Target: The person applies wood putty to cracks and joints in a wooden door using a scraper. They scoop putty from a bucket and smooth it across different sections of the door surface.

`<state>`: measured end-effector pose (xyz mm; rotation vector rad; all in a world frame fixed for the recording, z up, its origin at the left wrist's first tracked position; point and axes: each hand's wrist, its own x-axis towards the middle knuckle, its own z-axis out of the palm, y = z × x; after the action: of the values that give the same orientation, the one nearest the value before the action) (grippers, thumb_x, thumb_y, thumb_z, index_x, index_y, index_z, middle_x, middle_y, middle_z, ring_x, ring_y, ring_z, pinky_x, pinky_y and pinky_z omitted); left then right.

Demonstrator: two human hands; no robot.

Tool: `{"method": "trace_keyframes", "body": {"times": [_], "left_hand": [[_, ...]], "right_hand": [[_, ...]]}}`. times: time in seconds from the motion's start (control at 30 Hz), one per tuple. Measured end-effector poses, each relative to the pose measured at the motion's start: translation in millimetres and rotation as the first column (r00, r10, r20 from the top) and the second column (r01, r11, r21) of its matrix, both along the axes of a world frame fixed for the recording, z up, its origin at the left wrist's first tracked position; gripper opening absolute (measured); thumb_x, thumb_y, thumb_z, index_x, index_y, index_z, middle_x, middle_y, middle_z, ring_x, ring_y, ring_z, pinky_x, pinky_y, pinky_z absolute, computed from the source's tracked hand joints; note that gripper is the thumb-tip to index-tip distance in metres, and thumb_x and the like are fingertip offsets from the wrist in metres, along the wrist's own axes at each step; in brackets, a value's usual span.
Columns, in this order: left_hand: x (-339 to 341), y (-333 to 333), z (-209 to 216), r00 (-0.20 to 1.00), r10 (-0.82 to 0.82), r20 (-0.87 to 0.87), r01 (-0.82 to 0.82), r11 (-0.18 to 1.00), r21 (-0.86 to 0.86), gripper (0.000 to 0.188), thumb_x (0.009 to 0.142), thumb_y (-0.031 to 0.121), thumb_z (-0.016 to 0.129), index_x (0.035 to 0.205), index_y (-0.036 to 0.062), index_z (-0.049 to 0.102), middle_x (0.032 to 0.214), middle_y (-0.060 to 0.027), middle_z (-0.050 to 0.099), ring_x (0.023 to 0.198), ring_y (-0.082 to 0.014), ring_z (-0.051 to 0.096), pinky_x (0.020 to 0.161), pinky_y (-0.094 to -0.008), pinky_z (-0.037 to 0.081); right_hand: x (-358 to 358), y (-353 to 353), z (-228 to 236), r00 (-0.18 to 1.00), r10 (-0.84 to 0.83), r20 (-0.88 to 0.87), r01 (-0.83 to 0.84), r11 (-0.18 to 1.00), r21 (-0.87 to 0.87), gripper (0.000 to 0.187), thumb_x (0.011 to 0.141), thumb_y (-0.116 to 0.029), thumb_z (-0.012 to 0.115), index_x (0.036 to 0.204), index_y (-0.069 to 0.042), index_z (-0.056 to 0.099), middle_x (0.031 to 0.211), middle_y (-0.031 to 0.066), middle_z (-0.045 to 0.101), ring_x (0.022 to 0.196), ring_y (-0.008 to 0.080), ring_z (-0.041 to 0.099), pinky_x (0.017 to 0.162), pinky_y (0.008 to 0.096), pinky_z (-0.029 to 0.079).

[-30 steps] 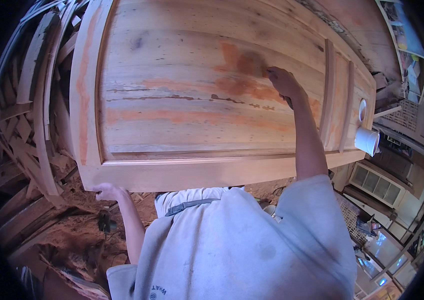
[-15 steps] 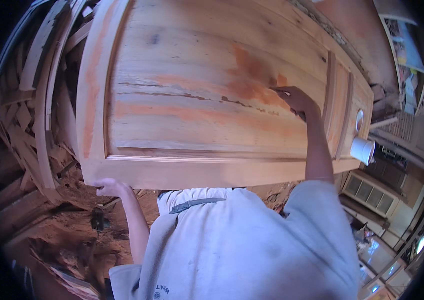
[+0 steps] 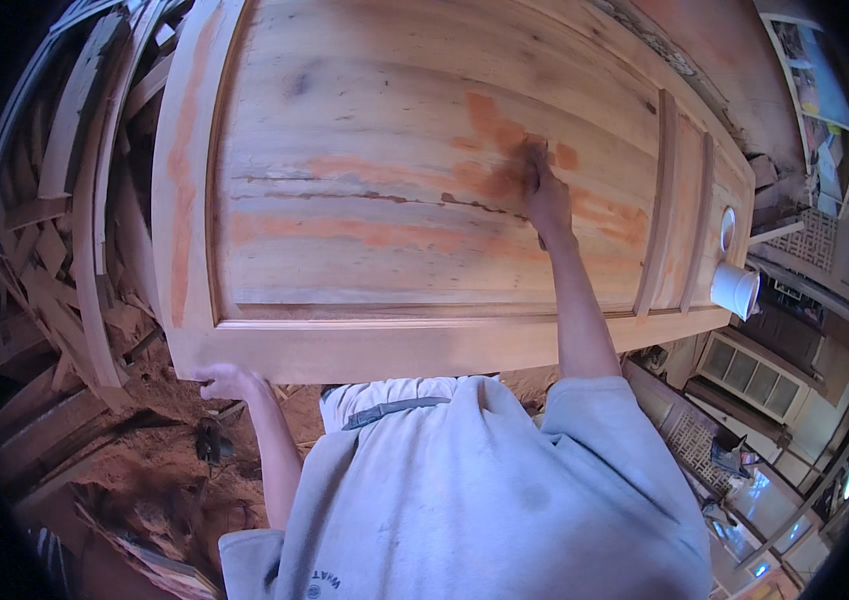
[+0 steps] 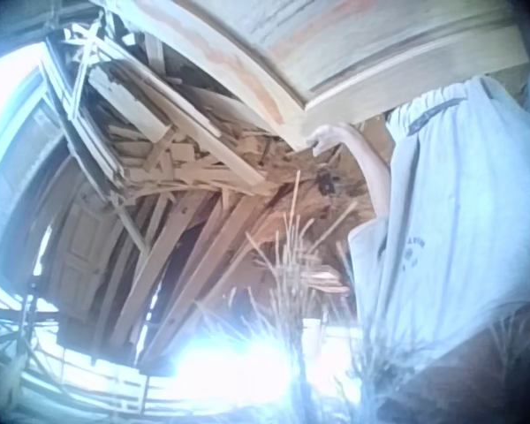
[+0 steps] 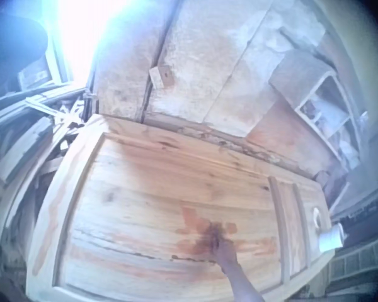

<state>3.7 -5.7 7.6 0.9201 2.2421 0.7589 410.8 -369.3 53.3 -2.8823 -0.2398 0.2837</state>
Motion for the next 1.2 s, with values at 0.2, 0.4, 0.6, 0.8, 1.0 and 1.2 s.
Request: {"method": "trace_keyframes", "body": {"times": [0.2,0.4,0.6,0.8,1.0,1.2], "left_hand": [[-6,1,-4,1.000,0.015,0.018,-0.016,0.999,0.045,0.069,0.106,0.050,0.035,0.136,-0.0118,0.030,0.131,-0.0364,0.047,0.118,-0.0452,0.057,0.097,-0.0503,0.056],[7,-3,3,0.996,0.018,0.084,-0.024,0.998,0.066,0.067,0.106,0.049,0.035,0.133,-0.0119,0.029,0.131,-0.0361,0.046,0.119,-0.0445,0.056,0.099,-0.0514,0.055],[1,-3,0,0.998,-0.006,0.055,0.004,0.999,0.038,0.069,0.107,0.049,0.034,0.137,-0.0116,0.027,0.136,-0.0360,0.041,0.122,-0.0444,0.053,0.103,-0.0512,0.053],[3,-4,6,0.999,0.006,0.042,-0.007,1.000,0.026,0.067,0.107,0.048,0.034,0.140,-0.0105,0.027,0.139,-0.0347,0.040,0.123,-0.0436,0.053,0.103,-0.0505,0.053],[-13,-2,-9,0.984,-0.067,0.166,0.045,0.990,0.135,0.065,0.107,0.046,0.035,0.142,-0.0081,0.027,0.138,-0.0341,0.041,0.121,-0.0434,0.054,0.100,-0.0509,0.053],[10,-5,9,0.995,0.012,0.102,-0.021,0.996,0.089,0.064,0.107,0.047,0.036,0.138,-0.0088,0.029,0.134,-0.0349,0.044,0.118,-0.0449,0.056,0.099,-0.0511,0.054]], "right_hand": [[20,-26,47,0.946,0.220,-0.238,-0.235,0.971,-0.037,0.044,0.104,-0.034,0.050,0.143,-0.015,0.053,0.081,0.0188,0.071,0.063,0.0291,0.069,0.058,0.0429,0.055],[71,17,80,0.937,0.020,-0.349,-0.053,0.995,-0.085,0.039,0.102,-0.031,0.046,0.133,-0.012,0.061,0.093,0.0182,0.072,0.059,0.0287,0.068,0.059,0.0430,0.057],[73,10,69,0.922,0.192,-0.337,-0.242,0.964,-0.113,0.038,0.101,-0.030,0.046,0.131,-0.011,0.062,0.099,0.0195,0.073,0.074,0.0355,0.071,0.072,0.0482,0.058],[65,25,96,0.857,0.085,-0.508,-0.273,0.912,-0.307,0.038,0.102,-0.027,0.045,0.132,-0.016,0.063,0.108,0.0180,0.072,0.081,0.0343,0.072,0.077,0.0475,0.058],[68,33,113,0.882,0.066,-0.468,-0.126,0.987,-0.100,0.038,0.102,-0.026,0.046,0.136,-0.018,0.063,0.100,0.0143,0.073,0.055,0.0222,0.061,0.059,0.0371,0.055],[73,30,76,0.895,0.105,-0.434,-0.144,0.988,-0.059,0.042,0.103,-0.030,0.049,0.140,-0.015,0.058,0.073,0.0096,0.064,0.047,0.0166,0.054,0.048,0.0364,0.049]]}}
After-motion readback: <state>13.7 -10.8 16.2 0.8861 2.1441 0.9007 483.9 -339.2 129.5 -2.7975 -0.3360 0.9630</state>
